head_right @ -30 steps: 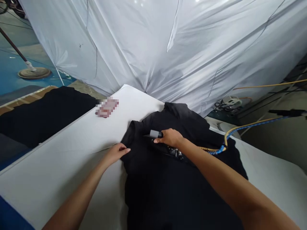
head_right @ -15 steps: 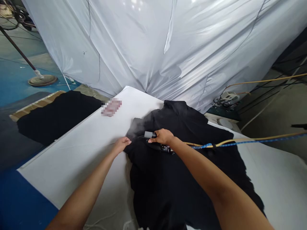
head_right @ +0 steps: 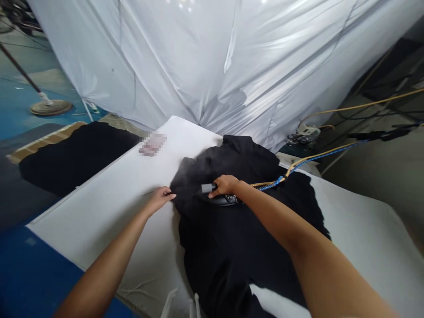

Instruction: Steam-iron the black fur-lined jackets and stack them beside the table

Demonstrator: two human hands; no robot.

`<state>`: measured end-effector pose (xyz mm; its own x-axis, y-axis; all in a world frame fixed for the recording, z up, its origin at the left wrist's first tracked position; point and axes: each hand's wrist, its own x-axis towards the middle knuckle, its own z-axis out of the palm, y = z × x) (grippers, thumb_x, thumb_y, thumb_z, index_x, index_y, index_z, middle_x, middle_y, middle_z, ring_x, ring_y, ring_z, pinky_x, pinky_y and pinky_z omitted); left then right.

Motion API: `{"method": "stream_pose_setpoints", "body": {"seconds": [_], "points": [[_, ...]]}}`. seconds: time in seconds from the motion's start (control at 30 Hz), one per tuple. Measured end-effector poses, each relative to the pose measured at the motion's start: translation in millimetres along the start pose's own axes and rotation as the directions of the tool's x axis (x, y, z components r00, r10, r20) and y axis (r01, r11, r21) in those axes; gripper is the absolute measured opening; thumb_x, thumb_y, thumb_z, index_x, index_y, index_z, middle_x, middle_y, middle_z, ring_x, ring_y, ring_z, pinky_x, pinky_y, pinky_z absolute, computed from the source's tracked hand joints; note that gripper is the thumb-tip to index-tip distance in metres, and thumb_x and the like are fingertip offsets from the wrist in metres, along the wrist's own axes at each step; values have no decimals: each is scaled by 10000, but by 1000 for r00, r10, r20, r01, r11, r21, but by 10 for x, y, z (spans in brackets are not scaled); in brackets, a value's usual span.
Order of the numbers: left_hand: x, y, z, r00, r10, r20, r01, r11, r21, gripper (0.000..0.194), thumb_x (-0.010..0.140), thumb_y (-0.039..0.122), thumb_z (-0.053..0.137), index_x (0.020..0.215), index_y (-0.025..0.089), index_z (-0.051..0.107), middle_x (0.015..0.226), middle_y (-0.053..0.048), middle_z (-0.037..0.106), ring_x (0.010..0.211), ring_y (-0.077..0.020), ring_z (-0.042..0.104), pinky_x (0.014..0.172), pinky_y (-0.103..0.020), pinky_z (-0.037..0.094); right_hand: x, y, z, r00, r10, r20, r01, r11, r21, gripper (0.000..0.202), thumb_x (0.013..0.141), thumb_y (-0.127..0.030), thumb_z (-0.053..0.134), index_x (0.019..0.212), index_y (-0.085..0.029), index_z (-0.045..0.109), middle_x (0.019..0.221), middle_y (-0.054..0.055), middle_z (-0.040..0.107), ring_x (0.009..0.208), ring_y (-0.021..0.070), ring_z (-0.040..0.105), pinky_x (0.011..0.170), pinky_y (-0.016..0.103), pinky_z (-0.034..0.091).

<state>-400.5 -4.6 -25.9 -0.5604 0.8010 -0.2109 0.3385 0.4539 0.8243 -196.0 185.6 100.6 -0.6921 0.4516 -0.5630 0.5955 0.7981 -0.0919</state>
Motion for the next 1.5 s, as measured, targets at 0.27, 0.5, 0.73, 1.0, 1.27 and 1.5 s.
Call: {"method": "stream_pose_setpoints", "body": {"seconds": [0.27,0.5,0.73,1.0,1.27,1.5], "points": [[-33,19,135,993,-116,-1,115,991,67,203,709,347,506,575,195,496,519,54,440,558,-105,451,528,-205,293,-396,318,135,997,59,53,-59,998,9,565,551,-683,579,886,-238,670,808,18,661,752,189,597,611,231,393],[-63,188,194,976,-169,-136,210,895,393,182,753,334,521,722,165,583,777,-54,585,798,-183,547,655,-251,371,-1379,1249,652,976,188,110,-187,982,-13,511,578,-634,583,848,-211,677,831,66,663,797,242,606,615,274,402],[-645,920,790,975,209,-82,-114,776,620,460,781,391,481,1220,257,460,1212,-110,491,1143,-293,403,954,-466,261,-1711,1460,739,953,303,6,-303,953,25,603,574,-726,516,853,-213,666,857,86,656,812,258,601,621,289,397],[-888,683,1233,977,53,207,-181,720,670,881,722,716,229,1414,196,67,1477,-87,87,1325,-361,-60,942,-684,-44,-1344,1028,581,823,564,-75,-527,805,271,713,637,-741,445,1033,-170,603,1043,131,609,931,269,560,708,315,407],[-861,622,1270,983,68,172,-172,684,709,893,714,733,202,1413,199,52,1478,-81,63,1324,-368,-66,928,-703,-33,-1820,889,923,801,596,-58,-544,765,344,670,543,-768,519,911,-225,656,1011,117,628,922,297,573,715,363,430],[-890,608,1264,980,85,181,-191,671,717,907,700,747,212,1413,202,74,1479,-57,63,1329,-350,-62,945,-686,-41,-2797,1810,1729,411,911,29,-797,344,496,677,646,-740,412,967,-188,637,1019,161,617,915,310,587,686,376,459]]}}
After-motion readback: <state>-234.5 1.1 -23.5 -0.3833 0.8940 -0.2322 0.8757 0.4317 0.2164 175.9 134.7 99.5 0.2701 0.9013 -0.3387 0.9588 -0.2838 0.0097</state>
